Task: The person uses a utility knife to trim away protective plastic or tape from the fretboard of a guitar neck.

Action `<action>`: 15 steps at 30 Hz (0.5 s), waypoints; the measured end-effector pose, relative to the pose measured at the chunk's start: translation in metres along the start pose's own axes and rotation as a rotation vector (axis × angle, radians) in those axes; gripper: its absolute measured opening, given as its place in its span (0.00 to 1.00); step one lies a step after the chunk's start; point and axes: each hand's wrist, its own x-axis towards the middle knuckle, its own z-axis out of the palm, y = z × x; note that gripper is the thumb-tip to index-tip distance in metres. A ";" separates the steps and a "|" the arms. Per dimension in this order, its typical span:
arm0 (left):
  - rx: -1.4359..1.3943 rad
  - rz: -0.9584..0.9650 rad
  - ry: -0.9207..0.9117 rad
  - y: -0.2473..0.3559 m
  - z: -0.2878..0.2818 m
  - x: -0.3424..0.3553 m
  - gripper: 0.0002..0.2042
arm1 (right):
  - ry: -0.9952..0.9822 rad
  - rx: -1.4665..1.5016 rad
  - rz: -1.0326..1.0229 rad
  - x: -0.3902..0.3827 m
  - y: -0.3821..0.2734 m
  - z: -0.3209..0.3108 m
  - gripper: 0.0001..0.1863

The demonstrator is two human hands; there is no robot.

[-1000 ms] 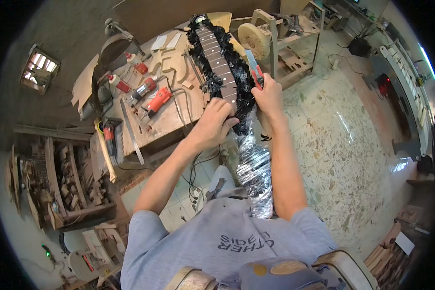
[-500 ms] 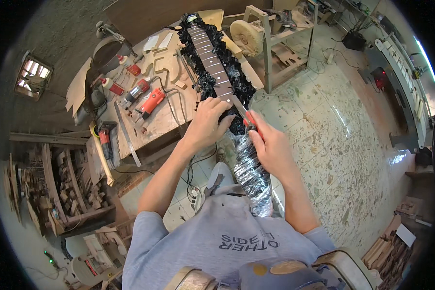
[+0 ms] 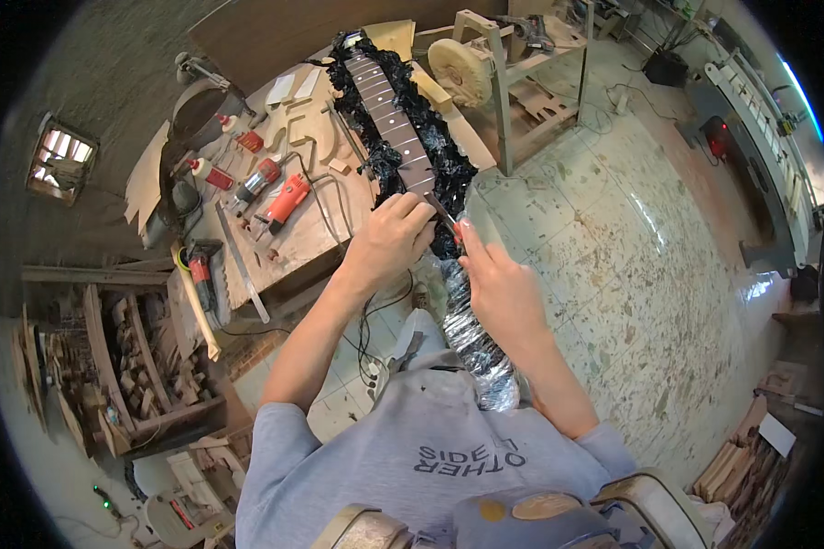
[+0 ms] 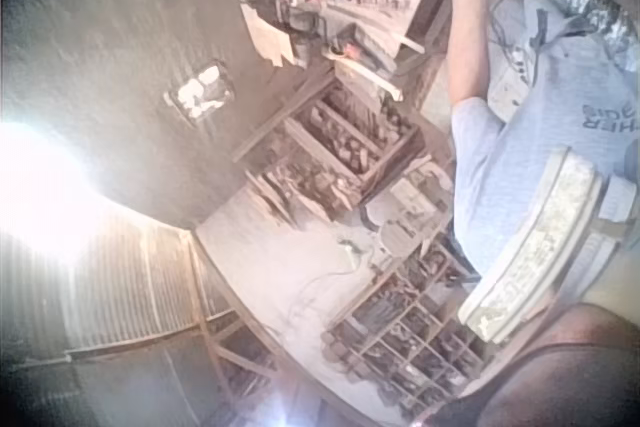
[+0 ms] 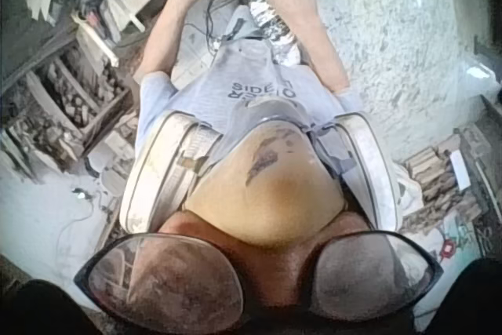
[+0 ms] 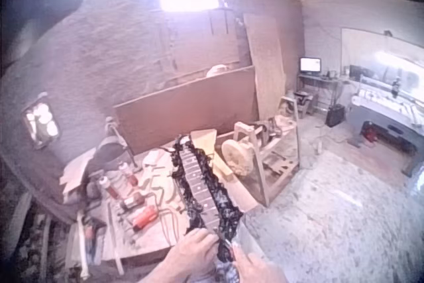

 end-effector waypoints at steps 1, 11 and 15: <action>0.004 -0.005 0.016 -0.001 -0.001 0.001 0.08 | 0.006 0.012 0.004 -0.003 0.001 0.001 0.26; -0.127 -0.084 0.046 -0.001 0.000 -0.002 0.07 | 0.015 0.001 0.012 -0.012 -0.002 0.008 0.26; -0.157 -0.122 0.060 0.002 -0.001 0.001 0.07 | 0.059 0.026 0.005 -0.020 0.001 0.009 0.26</action>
